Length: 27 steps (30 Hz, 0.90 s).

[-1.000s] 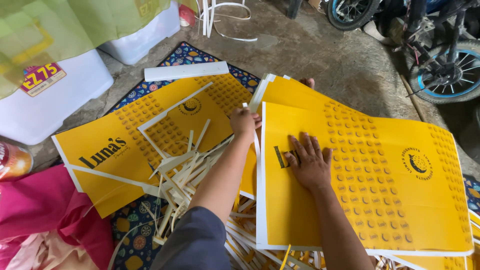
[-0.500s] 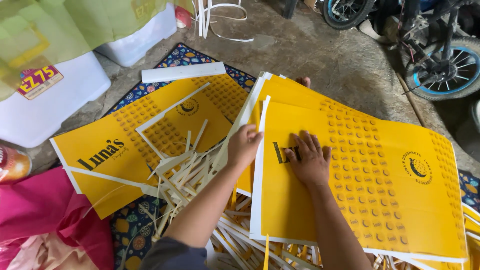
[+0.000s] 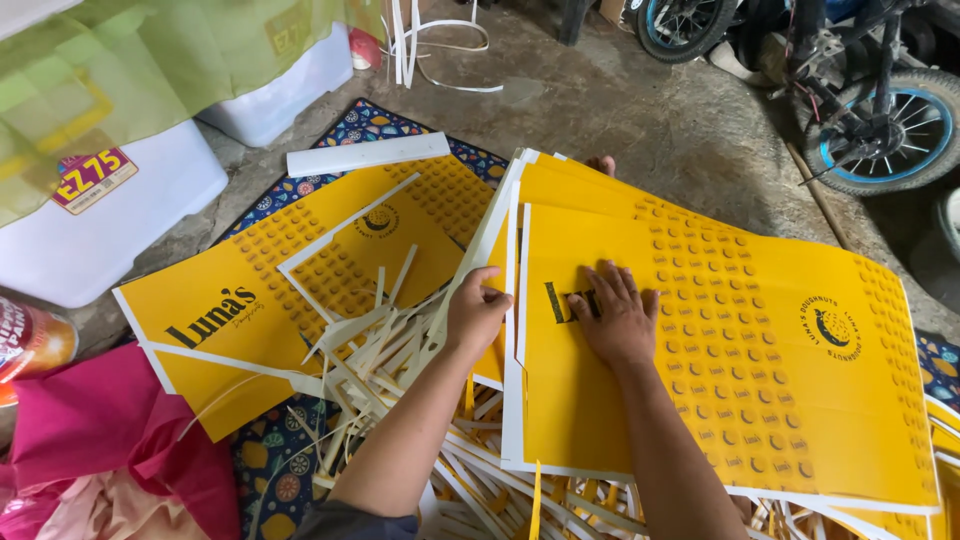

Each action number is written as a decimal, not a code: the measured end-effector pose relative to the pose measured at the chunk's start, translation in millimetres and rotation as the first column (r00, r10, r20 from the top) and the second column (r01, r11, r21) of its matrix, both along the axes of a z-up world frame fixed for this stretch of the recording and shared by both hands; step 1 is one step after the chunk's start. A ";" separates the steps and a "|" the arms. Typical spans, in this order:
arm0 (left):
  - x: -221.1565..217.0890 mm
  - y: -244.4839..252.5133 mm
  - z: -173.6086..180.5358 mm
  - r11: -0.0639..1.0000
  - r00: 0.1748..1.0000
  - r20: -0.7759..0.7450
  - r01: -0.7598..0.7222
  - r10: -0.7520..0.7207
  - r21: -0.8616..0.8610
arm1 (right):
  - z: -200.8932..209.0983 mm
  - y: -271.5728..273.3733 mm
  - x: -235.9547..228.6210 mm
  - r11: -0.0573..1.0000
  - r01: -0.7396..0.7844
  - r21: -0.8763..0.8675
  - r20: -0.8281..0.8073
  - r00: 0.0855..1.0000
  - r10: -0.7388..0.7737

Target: Stripping waste material from die-cut cardboard packaging sheets

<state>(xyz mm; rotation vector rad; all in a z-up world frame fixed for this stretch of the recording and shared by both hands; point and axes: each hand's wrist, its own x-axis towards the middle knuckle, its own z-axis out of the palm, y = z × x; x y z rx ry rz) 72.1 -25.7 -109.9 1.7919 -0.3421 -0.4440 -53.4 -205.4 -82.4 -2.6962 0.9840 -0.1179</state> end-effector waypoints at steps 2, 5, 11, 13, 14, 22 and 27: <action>-3.0 -0.5 3.9 1.000 1.000 0.030 0.003 -0.003 0.013 | -0.5 -0.8 0.1 1.000 0.005 0.000 -0.003 1.000 -0.005; -14.3 4.5 11.6 0.997 0.994 0.093 0.046 -0.052 0.059 | -1.4 -1.1 0.5 1.000 0.010 -0.003 -0.011 1.000 -0.010; -45.0 35.8 12.3 0.979 0.977 0.143 0.136 -0.158 0.153 | -0.5 -1.9 1.9 1.000 0.025 -0.001 -0.007 1.000 -0.025; -54.6 48.6 10.3 0.976 0.972 0.155 0.152 -0.176 0.158 | -3.9 -3.3 1.6 1.000 0.028 -0.001 -0.002 1.000 -0.028; -58.0 52.7 6.4 0.966 0.966 0.139 0.192 -0.217 0.172 | -6.1 -4.8 1.8 1.000 0.028 -0.008 0.001 1.000 -0.028; -67.5 74.3 4.0 0.974 0.970 -0.094 0.221 -0.225 -0.055 | -16.2 -11.9 1.4 0.999 0.027 -0.035 0.008 1.000 -0.027; -63.7 82.6 13.7 0.977 0.987 -0.085 0.122 -0.138 -0.174 | -32.7 -32.7 9.8 0.991 0.085 -0.106 0.108 0.991 -0.073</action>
